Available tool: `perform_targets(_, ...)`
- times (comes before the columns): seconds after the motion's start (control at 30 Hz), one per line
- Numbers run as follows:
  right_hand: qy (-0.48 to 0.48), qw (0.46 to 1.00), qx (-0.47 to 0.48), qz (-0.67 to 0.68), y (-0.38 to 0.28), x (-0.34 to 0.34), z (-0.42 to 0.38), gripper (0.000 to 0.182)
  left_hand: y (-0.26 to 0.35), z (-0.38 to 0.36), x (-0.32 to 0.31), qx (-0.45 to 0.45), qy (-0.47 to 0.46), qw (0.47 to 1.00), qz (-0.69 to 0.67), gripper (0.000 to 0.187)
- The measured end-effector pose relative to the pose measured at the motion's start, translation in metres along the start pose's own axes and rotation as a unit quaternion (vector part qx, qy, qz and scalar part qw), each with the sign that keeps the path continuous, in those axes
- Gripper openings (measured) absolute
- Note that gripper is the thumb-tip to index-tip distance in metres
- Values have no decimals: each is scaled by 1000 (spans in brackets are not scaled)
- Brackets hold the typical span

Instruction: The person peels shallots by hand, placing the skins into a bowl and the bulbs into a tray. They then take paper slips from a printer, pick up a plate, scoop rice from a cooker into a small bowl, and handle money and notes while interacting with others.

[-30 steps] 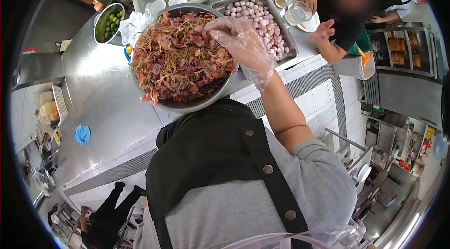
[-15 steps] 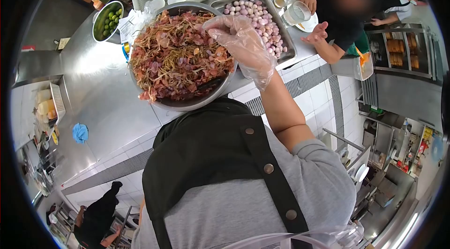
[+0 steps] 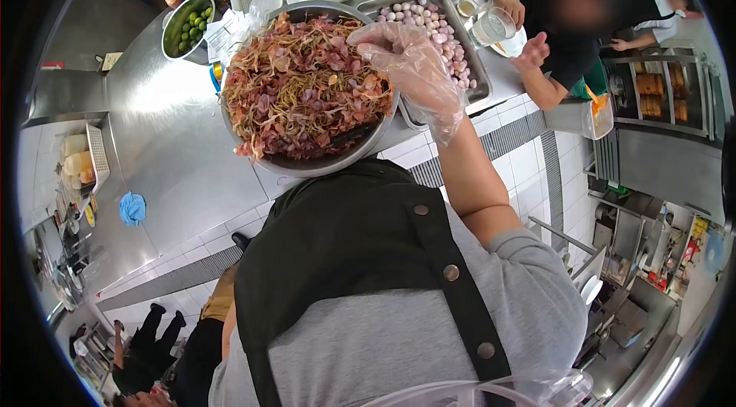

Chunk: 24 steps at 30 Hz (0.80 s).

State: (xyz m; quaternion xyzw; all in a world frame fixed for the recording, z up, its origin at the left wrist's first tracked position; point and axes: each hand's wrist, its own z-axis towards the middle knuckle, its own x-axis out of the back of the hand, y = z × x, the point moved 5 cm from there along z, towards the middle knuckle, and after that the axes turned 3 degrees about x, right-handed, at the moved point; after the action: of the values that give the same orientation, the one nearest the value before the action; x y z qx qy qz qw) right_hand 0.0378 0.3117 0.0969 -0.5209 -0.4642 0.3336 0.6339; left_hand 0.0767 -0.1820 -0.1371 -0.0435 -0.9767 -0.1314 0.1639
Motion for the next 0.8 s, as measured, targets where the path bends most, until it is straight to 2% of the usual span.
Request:
perform_targets(0.07,18,996,75,-43,3,-2,7,18,-1,0,0,0,-3,1000,3,23)
perform_targets(0.2,37,997,60,-37,2,-4,4,19,-1,-4,5,1,-4,1000,11,23)
perform_targets(0.27,18,996,90,11,-2,-3,0,19,3,-2,6,-3,-7,1000,15,23)
perform_targets(0.3,21,996,86,7,0,0,-4,19,6,1,6,-5,-9,1000,15,23)
perform_targets(0.4,11,997,-52,58,1,1,-15,17,12,5,8,-10,-11,1000,11,23)
perform_targets(0.43,8,997,-52,57,3,1,-14,17,13,5,8,-12,-10,1000,8,23)
perform_targets(0.53,-39,998,-37,14,22,-12,-14,18,19,3,10,-20,-9,1000,7,24)
perform_targets(0.6,-47,997,53,7,32,-27,-16,20,26,4,13,-33,-12,999,7,24)
perform_targets(0.63,-50,997,53,8,39,-29,-19,20,29,2,12,-35,-13,999,7,24)
perform_targets(0.7,-152,971,125,-137,42,-38,-27,27,34,-5,18,-42,-18,999,17,24)
perform_targets(0.73,-153,971,123,-136,42,-34,-30,27,37,-9,21,-48,-22,998,24,24)
perform_targets(0.8,-230,945,96,-214,43,-28,-36,25,43,-22,32,-66,-37,996,42,24)
